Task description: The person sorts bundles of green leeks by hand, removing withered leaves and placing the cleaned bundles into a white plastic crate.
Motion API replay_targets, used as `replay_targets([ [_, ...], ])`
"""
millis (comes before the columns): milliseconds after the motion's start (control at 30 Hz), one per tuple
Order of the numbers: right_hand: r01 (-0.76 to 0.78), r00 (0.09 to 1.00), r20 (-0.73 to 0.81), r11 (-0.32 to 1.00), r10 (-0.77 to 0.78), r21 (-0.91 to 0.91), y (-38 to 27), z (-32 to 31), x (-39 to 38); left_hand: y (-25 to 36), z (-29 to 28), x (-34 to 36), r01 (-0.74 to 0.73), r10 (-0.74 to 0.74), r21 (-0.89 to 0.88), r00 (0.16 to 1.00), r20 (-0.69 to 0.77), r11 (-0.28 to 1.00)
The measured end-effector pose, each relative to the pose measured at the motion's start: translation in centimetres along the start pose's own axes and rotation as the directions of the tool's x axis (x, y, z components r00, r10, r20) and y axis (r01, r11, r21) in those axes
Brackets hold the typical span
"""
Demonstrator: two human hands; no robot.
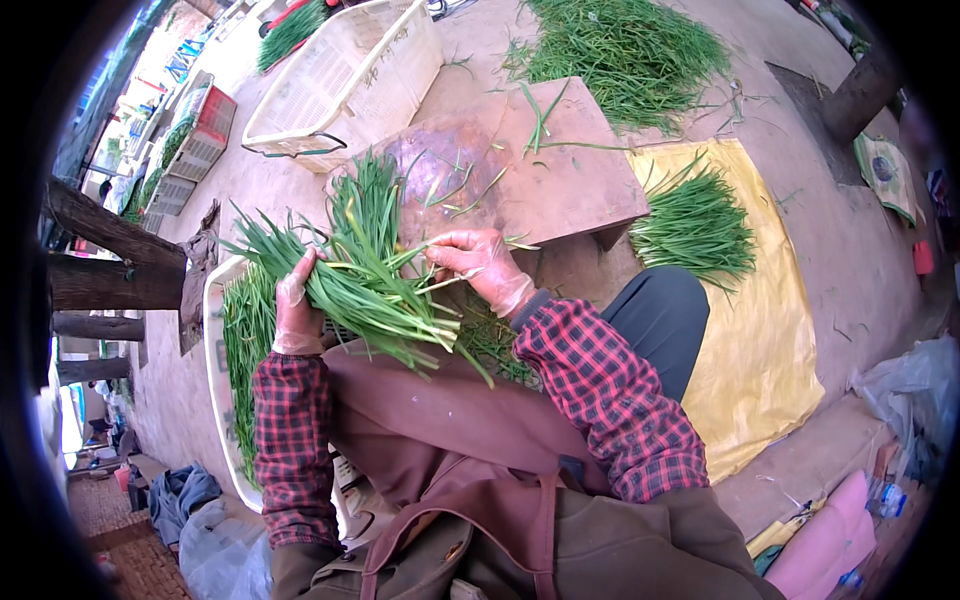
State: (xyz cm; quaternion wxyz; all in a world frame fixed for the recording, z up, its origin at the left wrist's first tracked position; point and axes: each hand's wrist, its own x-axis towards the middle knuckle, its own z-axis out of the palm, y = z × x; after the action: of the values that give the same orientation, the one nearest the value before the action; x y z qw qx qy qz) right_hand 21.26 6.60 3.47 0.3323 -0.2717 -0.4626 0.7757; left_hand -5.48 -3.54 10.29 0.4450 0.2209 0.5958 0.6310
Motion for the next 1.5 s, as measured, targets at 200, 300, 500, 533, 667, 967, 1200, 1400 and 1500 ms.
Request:
replay_targets([
  [200,0.009,1.0,-0.01,0.999,-0.009,-0.033,-0.6,0.3,-0.9,0.0,0.2,-0.7,-0.066,0.064,-0.069,0.998,-0.024,0.995],
  [300,-0.005,0.986,-0.167,0.999,0.011,0.036,-0.2,-0.8,-1.0,0.2,-0.4,-1.0,-0.079,0.072,-0.056,0.991,-0.116,0.995],
  [500,0.081,0.978,-0.18,0.987,-0.106,-0.141,-1.7,-0.2,-4.4,-0.1,-3.2,-0.2,-0.18,0.176,-0.054,0.981,-0.081,0.982],
  [533,0.096,0.981,-0.15,0.976,-0.126,-0.193,-1.2,-0.3,-4.5,-0.1,-3.2,-0.2,-0.185,0.182,-0.047,0.981,-0.07,0.982],
  [667,0.299,0.949,0.054,0.835,-0.31,-0.462,-0.2,-0.5,-4.4,0.2,-2.8,-0.5,-0.204,0.199,-0.064,0.978,-0.07,0.977],
  [967,0.209,0.961,0.258,0.877,-0.102,-0.432,-1.5,2.6,-3.9,0.6,-0.8,-1.9,-0.296,0.294,-0.054,0.955,-0.04,0.954],
  [1200,0.086,0.969,0.248,0.947,-0.007,-0.309,-0.7,4.2,-2.9,-0.5,-0.3,-1.3,-0.351,0.352,0.048,0.935,-0.027,0.935],
  [1400,-0.003,0.999,0.036,1.0,0.004,-0.028,-0.3,4.2,-3.5,-0.4,-2.6,-0.7,-0.328,0.326,-0.018,0.941,-0.087,0.944],
  [1500,-0.074,0.991,-0.126,0.973,0.047,-0.22,0.2,1.6,-3.9,0.6,-3.6,-1.2,-0.337,0.334,0.018,0.926,-0.174,0.941],
])
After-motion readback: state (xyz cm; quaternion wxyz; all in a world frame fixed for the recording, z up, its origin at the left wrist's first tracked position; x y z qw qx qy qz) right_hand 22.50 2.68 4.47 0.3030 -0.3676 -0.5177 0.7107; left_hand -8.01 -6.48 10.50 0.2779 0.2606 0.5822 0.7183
